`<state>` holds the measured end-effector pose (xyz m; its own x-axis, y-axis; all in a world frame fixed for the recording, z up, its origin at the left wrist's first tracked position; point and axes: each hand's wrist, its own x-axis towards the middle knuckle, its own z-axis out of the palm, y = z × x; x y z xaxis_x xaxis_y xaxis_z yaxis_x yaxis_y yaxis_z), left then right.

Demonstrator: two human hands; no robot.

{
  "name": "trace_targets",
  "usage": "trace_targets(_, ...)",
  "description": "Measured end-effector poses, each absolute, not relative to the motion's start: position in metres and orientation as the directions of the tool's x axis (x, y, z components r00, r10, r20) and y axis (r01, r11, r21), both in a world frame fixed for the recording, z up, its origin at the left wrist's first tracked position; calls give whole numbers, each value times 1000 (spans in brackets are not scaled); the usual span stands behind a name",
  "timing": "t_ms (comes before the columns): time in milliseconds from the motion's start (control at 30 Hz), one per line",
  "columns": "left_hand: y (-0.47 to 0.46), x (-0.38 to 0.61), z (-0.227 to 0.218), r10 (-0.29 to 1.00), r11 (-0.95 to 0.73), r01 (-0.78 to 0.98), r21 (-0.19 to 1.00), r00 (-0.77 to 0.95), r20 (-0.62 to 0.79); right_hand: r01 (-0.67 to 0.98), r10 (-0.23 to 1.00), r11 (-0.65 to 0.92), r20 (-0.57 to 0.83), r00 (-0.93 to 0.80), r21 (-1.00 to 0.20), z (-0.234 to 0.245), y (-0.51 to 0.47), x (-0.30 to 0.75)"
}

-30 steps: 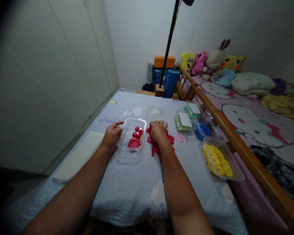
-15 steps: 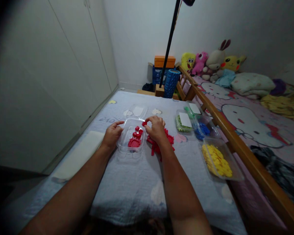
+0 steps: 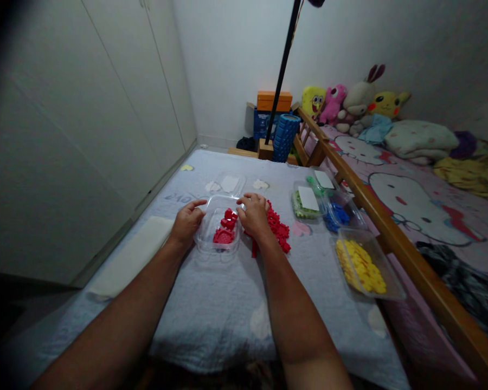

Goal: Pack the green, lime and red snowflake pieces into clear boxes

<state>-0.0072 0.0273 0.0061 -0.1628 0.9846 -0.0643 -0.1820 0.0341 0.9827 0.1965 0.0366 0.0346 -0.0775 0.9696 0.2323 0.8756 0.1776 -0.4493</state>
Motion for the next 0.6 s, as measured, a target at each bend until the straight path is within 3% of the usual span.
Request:
trace_targets(167, 28, -7, 6, 984, 41, -187, 982, -162, -72, 908, 983, 66, 181, 11, -413, 37, 38, 209)
trace_targets(433, 28, -7, 5, 985, 36, -179, 983, -162, -65, 980, 997, 79, 14, -78, -184, 31, 34, 204)
trace_targets(600, 27, -7, 7, 984, 37, -185, 982, -163, -68, 971, 998, 36, 67, -21, -237, 34, 36, 207)
